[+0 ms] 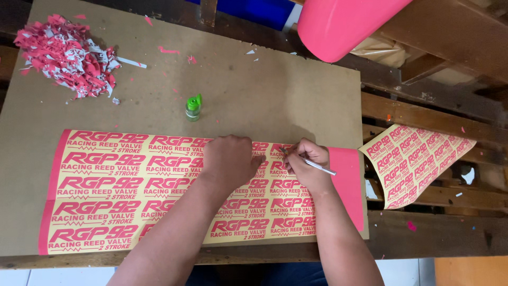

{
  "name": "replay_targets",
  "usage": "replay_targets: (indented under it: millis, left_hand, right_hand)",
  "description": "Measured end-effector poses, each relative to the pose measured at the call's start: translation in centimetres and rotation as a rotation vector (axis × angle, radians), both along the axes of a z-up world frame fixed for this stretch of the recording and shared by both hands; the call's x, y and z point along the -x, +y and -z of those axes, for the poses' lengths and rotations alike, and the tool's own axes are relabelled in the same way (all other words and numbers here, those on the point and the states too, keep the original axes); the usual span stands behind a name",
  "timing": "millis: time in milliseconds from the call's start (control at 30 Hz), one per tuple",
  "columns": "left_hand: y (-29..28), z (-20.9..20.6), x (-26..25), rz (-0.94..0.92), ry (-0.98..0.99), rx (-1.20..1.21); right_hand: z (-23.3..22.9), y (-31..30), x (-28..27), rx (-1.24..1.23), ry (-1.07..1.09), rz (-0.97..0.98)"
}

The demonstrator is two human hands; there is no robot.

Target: The person uses a craft knife to cut out individual stickers from a sheet of red and yellow racing-themed stickers on a wooden table. They carefully trace the outlines of the text and logos, removing excess material.

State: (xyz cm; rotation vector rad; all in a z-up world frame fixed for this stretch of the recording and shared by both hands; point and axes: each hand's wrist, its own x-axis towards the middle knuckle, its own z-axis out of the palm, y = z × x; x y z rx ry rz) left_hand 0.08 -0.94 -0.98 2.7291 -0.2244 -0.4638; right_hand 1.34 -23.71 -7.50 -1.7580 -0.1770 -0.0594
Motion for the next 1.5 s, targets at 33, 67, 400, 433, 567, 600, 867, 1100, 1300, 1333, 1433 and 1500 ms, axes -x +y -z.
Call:
replay_targets:
  millis: [33, 67, 400, 433, 567, 600, 867, 1100, 1300, 1333, 1433, 1500]
  left_hand:
    - [0.0, -0.1, 0.0, -0.013, -0.012, 0.009]
    - [0.0, -0.3, 0.1, -0.025, -0.024, 0.019]
    - [0.1, 0.0, 0.1, -0.009, -0.003, 0.039]
    - [0.1, 0.0, -0.1, -0.01, -0.009, 0.035]
    - [0.2, 0.2, -0.1, 0.005, -0.021, 0.03]
    - [0.2, 0.2, -0.1, 0.004, -0.02, 0.03]
    - [0.0, 0.2, 0.0, -0.017, -0.029, 0.024]
    - [0.0, 0.3, -0.1, 0.003, -0.02, 0.007]
    - [-0.3, 1.0, -0.6, -0.025, -0.061, 0.009]
    - [-0.4, 1.2, -0.8, -0.012, -0.05, 0.043]
    - [-0.6, 1.4, -0.3, -0.044, -0.006, 0.046]
    - [0.3, 0.0, 0.0, -0.084, 0.041, 0.035]
  right_hand:
    - [0.0, 0.0, 0.0, 0.0, -0.022, -0.02]
    - [0.1, 0.0, -0.1, 0.0, -0.045, -0.04]
    - [-0.7, 0.7, 0.5, 0.0, -0.069, -0.012]
    - [-0.5, 0.6, 0.3, 0.023, -0.07, -0.007]
    - [-0.6, 0.6, 0.2, 0.07, -0.086, -0.001]
    - [-0.7, 0.7, 0.1, 0.071, -0.085, -0.003]
    - [-0.1, -0.4, 0.0, -0.062, -0.078, -0.135]
    - [0.9, -1.2, -0.1, -0.111, -0.08, -0.12]
    - [-1.8, -0.7, 0.7, -0.279, -0.175, -0.083]
    - [-3.4, -0.2, 1.3, -0.238, -0.194, -0.046]
    - [-7.0, 2.4, 3.5, -0.169, -0.212, -0.073]
    - [-8.9, 5.6, 3.8, -0.122, -0.211, -0.127]
